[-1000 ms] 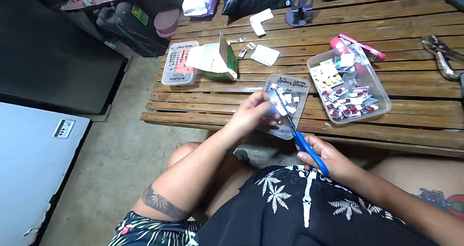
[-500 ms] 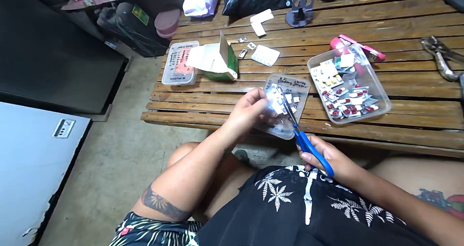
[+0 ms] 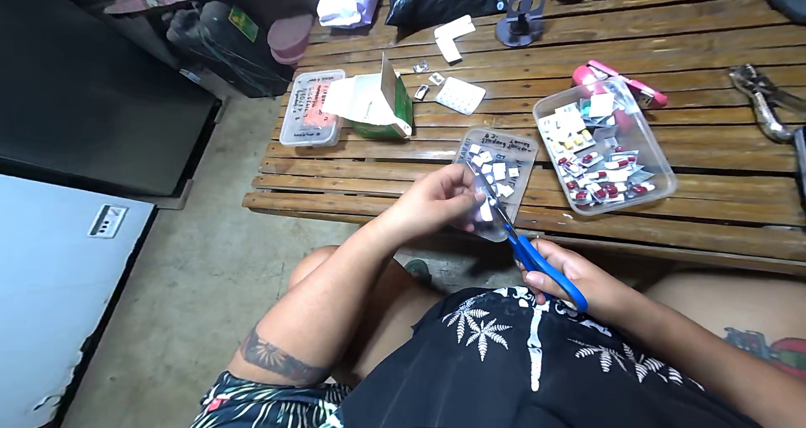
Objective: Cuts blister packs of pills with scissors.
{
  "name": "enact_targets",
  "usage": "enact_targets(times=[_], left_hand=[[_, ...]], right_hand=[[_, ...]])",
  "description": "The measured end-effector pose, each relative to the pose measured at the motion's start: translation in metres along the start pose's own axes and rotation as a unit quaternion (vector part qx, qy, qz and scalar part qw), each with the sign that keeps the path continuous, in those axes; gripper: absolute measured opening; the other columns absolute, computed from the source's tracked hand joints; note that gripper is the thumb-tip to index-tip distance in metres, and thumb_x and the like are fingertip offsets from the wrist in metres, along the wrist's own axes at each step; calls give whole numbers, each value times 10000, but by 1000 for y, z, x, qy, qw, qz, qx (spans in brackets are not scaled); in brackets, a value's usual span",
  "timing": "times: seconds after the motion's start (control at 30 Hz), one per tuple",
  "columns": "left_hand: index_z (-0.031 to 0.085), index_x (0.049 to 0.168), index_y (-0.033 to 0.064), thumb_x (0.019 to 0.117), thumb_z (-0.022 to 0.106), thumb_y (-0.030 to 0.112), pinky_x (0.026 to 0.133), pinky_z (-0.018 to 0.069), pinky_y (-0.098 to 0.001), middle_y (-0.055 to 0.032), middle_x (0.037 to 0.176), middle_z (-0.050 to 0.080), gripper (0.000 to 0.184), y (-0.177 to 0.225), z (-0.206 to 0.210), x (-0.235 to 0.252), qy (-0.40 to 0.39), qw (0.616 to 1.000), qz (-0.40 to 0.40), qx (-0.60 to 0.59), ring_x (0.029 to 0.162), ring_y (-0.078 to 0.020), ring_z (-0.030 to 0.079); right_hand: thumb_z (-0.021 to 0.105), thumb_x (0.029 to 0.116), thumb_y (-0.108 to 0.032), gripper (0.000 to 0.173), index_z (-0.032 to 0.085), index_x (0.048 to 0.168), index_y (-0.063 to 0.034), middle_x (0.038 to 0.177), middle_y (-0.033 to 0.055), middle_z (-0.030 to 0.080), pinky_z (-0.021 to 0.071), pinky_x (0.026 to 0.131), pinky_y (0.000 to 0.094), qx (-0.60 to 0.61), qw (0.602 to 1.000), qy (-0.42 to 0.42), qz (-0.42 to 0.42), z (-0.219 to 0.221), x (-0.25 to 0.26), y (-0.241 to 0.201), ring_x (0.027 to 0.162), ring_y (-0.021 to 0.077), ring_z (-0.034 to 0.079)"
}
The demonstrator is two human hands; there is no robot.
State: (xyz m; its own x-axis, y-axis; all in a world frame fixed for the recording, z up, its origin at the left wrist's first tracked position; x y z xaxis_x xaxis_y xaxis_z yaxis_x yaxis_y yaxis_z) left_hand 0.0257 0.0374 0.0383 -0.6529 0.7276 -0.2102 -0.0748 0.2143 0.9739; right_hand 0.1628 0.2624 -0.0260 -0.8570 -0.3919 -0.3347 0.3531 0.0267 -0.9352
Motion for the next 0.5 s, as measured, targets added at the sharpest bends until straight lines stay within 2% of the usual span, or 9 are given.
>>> enact_targets(times=[0.23,0.33,0.5], left_hand=[[586,1079,7,988,626,39,726,613,-272,-35,883,698,105,-4,7,0,14,998,11,58,762,-93,704],[589,1096,-3,1003,608,31,728,613,-267,-35,865,707,100,-1,11,0,23,999,-24,20,754,-91,706],[516,1083,39,987,604,-16,712,616,-288,-29,812,683,141,-1,14,1,39,994,-61,-77,730,-122,709]], right_hand=[[667,927,-430,401,525,1123,-110,818,-94,605,515,620,158,-20,1000,24,5,2,2,0,682,-13,603],[668,928,-428,395,532,1127,-115,827,-94,607,520,619,159,-27,999,40,3,3,2,0,682,-13,605],[666,938,-413,381,537,1132,-112,830,-93,612,523,622,157,-26,998,51,-9,4,3,-1,688,-10,610]])
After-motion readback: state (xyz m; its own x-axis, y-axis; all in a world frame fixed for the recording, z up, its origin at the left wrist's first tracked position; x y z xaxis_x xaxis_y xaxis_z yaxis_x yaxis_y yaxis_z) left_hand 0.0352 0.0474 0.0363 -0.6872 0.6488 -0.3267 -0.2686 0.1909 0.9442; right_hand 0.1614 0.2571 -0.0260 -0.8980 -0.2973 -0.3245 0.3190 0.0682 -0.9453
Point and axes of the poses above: each hand's wrist, its own x-axis towards the middle knuckle, its own z-axis out of the palm, y = z × x, the point moved 1 cm from there along x, towards the middle knuckle
